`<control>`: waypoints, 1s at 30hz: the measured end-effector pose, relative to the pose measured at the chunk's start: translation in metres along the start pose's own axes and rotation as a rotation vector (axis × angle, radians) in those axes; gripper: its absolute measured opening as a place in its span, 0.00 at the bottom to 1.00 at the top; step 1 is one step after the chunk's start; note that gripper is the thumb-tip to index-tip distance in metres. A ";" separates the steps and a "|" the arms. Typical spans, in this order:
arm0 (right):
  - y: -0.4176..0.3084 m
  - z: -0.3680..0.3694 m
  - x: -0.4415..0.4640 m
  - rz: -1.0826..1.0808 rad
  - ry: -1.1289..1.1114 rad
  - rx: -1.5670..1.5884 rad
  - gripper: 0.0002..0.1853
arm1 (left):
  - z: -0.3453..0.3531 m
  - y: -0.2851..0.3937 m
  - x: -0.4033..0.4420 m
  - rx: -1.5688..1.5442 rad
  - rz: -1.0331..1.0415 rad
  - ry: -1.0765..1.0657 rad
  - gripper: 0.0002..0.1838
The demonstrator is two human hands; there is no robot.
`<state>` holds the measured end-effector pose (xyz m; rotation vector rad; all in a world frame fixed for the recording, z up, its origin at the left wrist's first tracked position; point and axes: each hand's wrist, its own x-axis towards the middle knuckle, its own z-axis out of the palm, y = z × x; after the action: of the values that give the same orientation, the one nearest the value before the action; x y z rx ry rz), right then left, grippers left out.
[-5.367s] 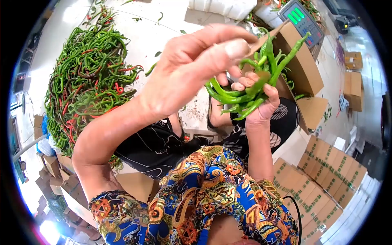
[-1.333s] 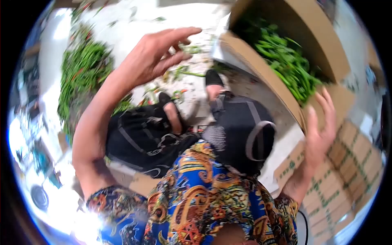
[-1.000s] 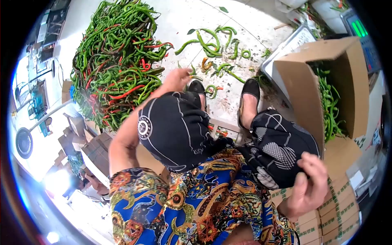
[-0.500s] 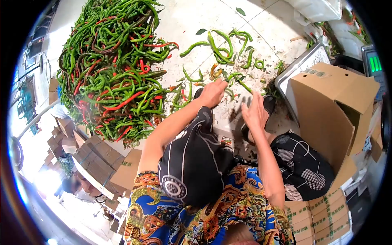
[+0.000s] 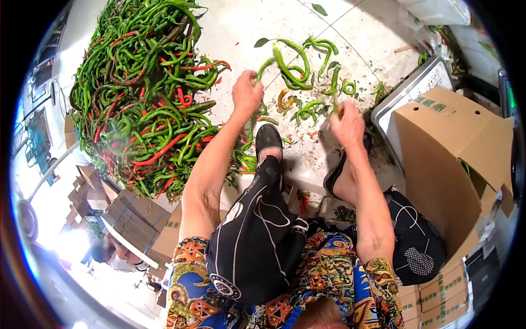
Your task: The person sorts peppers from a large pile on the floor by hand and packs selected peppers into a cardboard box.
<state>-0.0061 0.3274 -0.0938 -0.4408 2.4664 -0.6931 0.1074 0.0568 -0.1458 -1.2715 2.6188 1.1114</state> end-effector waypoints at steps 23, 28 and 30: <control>-0.067 0.075 0.104 -0.007 -0.092 0.489 0.12 | 0.059 0.090 0.010 -0.411 -0.208 0.086 0.25; -0.067 0.073 0.058 0.214 -0.288 0.695 0.14 | 0.042 0.054 0.004 -0.690 -0.414 -0.179 0.11; -0.085 0.025 0.028 0.045 0.042 0.676 0.09 | 0.023 0.089 0.012 -0.832 -0.428 -0.285 0.10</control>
<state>-0.0007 0.2359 -0.0763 -0.1060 2.0931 -1.4452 0.0318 0.0993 -0.1139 -1.5019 1.5768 2.1614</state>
